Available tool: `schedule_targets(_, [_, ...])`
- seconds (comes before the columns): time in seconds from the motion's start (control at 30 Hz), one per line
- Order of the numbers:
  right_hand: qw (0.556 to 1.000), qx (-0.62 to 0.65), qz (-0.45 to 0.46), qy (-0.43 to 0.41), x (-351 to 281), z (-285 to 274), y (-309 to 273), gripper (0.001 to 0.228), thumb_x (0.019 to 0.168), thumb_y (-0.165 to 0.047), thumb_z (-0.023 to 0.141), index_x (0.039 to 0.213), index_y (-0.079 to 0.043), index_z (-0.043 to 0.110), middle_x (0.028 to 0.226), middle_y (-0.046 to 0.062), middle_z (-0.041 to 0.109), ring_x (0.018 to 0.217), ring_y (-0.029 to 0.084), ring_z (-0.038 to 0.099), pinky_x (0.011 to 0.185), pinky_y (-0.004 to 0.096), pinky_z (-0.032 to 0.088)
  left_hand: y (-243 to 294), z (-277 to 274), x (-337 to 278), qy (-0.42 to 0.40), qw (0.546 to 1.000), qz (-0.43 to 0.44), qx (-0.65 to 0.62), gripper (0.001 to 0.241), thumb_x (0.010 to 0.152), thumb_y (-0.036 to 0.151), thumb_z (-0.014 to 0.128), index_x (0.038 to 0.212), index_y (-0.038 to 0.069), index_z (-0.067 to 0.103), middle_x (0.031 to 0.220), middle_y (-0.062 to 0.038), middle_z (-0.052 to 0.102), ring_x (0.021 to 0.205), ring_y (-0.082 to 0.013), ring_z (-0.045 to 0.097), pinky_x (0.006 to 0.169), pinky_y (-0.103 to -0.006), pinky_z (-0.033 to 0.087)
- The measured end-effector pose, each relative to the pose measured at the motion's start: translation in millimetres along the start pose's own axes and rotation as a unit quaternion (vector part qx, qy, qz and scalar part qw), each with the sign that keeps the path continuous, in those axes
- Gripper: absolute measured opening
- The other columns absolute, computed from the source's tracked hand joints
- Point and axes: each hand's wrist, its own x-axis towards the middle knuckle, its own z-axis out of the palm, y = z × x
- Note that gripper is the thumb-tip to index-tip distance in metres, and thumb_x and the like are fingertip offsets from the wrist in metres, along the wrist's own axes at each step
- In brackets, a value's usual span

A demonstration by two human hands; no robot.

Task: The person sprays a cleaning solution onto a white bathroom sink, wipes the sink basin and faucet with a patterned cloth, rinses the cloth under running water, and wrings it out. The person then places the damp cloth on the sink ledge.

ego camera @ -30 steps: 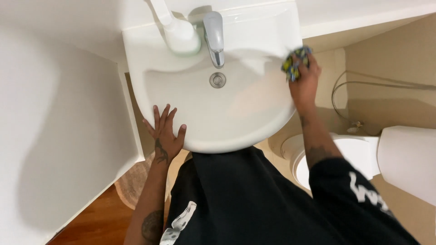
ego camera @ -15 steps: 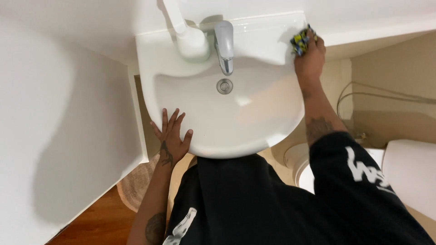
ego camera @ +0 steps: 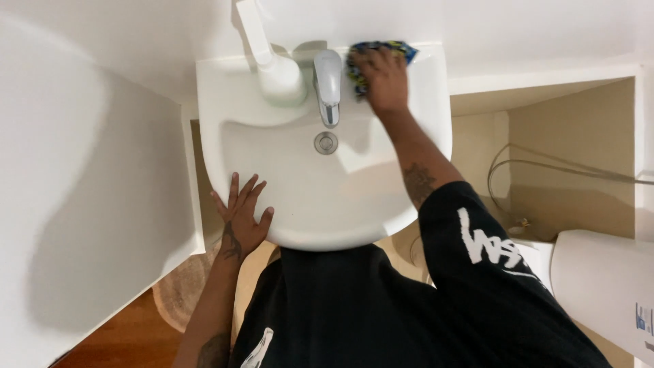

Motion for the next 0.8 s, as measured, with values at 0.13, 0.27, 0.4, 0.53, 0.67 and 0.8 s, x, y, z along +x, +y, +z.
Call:
schedule_targets(0.13, [0.997,-0.001,0.061,0.039,-36.2,-13.9,101.9,0.044,0.081,0.003,0.067,0.122,-0.009,0.078,0.111,0.014,0.069,0.100,0.040,0.059,0.087,0.050,0.049,-4.9,3.4,1.1,-0.004,1.000,-0.005,0.002,0.060,0.098,0.053,0.046,0.145,0.017,0.058,0.161,-0.002,0.047,0.161,-0.0305,0.013,0.117,-0.0714,-0.016])
schedule_targets(0.27, [0.977,0.022,0.181,-0.108,-62.6,-44.7,115.2,0.071,0.074,0.009,0.067,0.140,-0.018,0.067,0.129,0.010,0.060,0.110,0.039,0.054,0.071,0.058,0.057,-4.4,3.8,-2.2,-0.017,1.000,0.006,0.014,0.058,0.099,0.050,0.049,0.145,0.016,0.059,0.161,-0.002,0.047,0.161,-0.0313,0.014,0.116,-0.0719,-0.015])
schedule_targets(0.4, [0.992,0.096,0.061,-0.053,-101.4,-71.5,77.6,0.055,0.089,0.001,0.075,0.143,-0.003,0.063,0.151,0.022,0.046,0.135,0.049,0.033,0.112,0.064,0.038,-0.6,1.7,3.5,-0.014,1.000,0.003,-0.001,0.060,0.099,0.054,0.048,0.144,0.017,0.061,0.160,-0.004,0.049,0.161,-0.0319,0.016,0.116,-0.0702,-0.018])
schedule_targets(0.53, [0.986,0.093,0.092,-0.102,-152.5,-120.6,35.0,0.067,0.087,0.002,0.075,0.152,-0.006,0.057,0.161,0.018,0.036,0.140,0.053,0.025,0.108,0.075,0.041,24.5,-13.2,5.0,-0.031,0.999,-0.021,-0.008,0.061,0.100,0.055,0.043,0.142,0.014,0.061,0.161,-0.006,0.048,0.161,-0.0317,0.014,0.117,-0.0679,-0.015])
schedule_targets(0.67, [0.979,0.101,0.166,-0.058,-230.4,-145.4,-18.9,0.039,0.091,-0.012,0.078,0.130,-0.010,0.074,0.154,0.017,0.048,0.140,0.054,0.035,0.121,0.061,0.024,-1.9,5.8,-3.3,-0.007,1.000,0.013,0.019,0.047,0.099,0.043,0.063,0.142,0.024,0.062,0.163,-0.003,0.047,0.162,-0.0321,0.016,0.119,-0.0653,-0.019])
schedule_targets(0.8, [0.965,0.119,0.227,-0.055,-285.8,-156.3,-77.2,0.039,0.093,-0.029,0.073,0.132,-0.029,0.070,0.153,0.009,0.049,0.139,0.052,0.039,0.121,0.062,0.026,-2.3,4.0,-3.3,-0.011,0.999,0.023,0.021,0.047,0.098,0.041,0.064,0.141,0.022,0.062,0.162,-0.004,0.048,0.161,-0.0346,0.017,0.118,-0.0681,-0.016])
